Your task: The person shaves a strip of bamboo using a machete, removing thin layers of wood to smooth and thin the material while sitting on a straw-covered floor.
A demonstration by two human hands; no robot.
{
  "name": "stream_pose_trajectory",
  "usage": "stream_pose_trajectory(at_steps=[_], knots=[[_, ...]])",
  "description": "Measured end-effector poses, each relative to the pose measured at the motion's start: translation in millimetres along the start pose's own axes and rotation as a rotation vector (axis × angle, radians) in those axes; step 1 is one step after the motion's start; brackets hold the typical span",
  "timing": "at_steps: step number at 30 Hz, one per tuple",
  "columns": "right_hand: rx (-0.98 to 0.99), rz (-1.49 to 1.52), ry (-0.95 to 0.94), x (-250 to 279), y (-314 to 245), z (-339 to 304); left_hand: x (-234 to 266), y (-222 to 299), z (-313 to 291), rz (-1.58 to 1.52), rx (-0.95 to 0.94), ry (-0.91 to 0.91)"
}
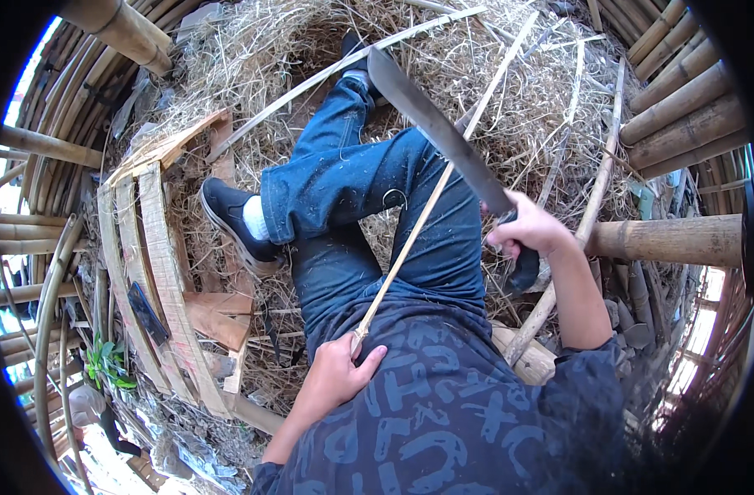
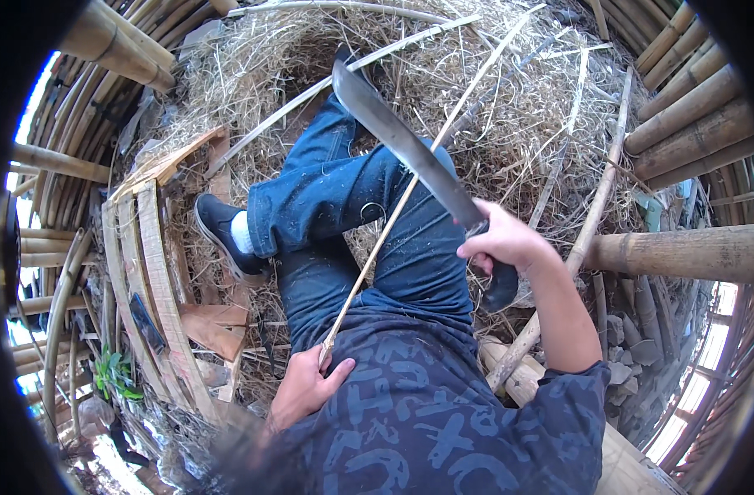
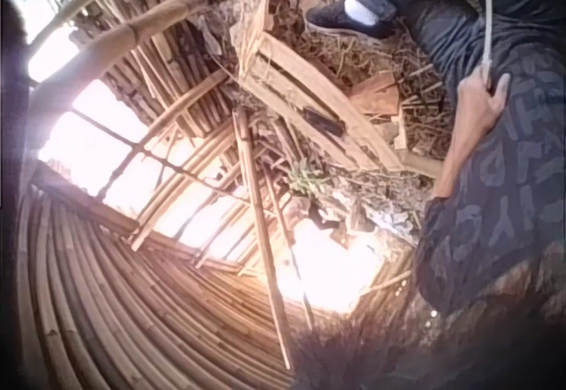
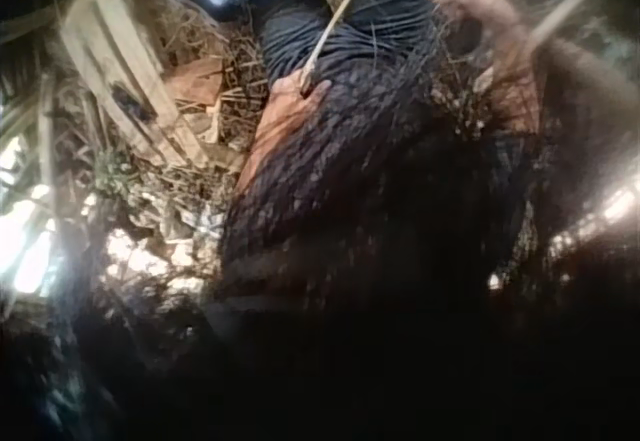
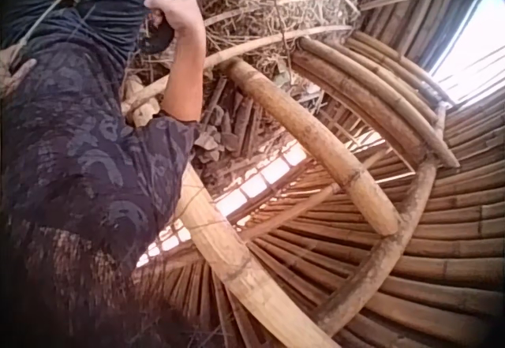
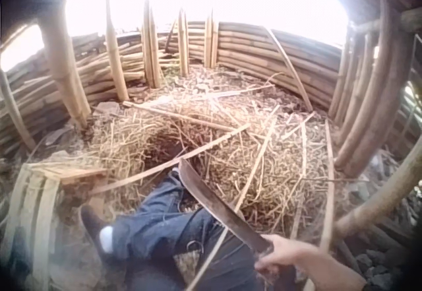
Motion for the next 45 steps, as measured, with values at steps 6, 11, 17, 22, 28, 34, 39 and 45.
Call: stream_pose_trajectory(at_steps=[6,11,17,22,28,34,39,45], knots=[[0.015,0.098,0.038,-7,2,4,5,9,1,-0.001,0.002,0.03],[-0.111,-0.127,-0.031,-25,22,2,2,2,-1,-0.065,-0.001,0.065],[0.093,0.205,0.027,-6,6,23,4,6,3,-0.057,0.017,0.02],[-0.123,-0.137,-0.065,-39,37,7,-2,-9,1,-0.074,0.009,0.086],[0.245,-0.552,0.118,-7,3,26,4,-10,-4,-0.105,0.056,0.084],[0.441,-0.671,0.275,-2,-47,11,5,-12,-11,-0.179,0.063,0.128],[0.492,-0.542,0.333,2,-69,17,4,-10,-15,-0.149,0.015,0.143],[0.541,-0.588,0.369,-9,-72,13,-5,-11,-20,-0.149,-0.067,0.211]])
Point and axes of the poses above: each hand's wrist, its own z-axis towards the middle knuckle, its own x-axis out of the back of the hand, y = z × x, the point moved 5 cm from there along z, towards the middle knuckle, and after that the axes turned 10 degrees about z, right-handed, at the moved point
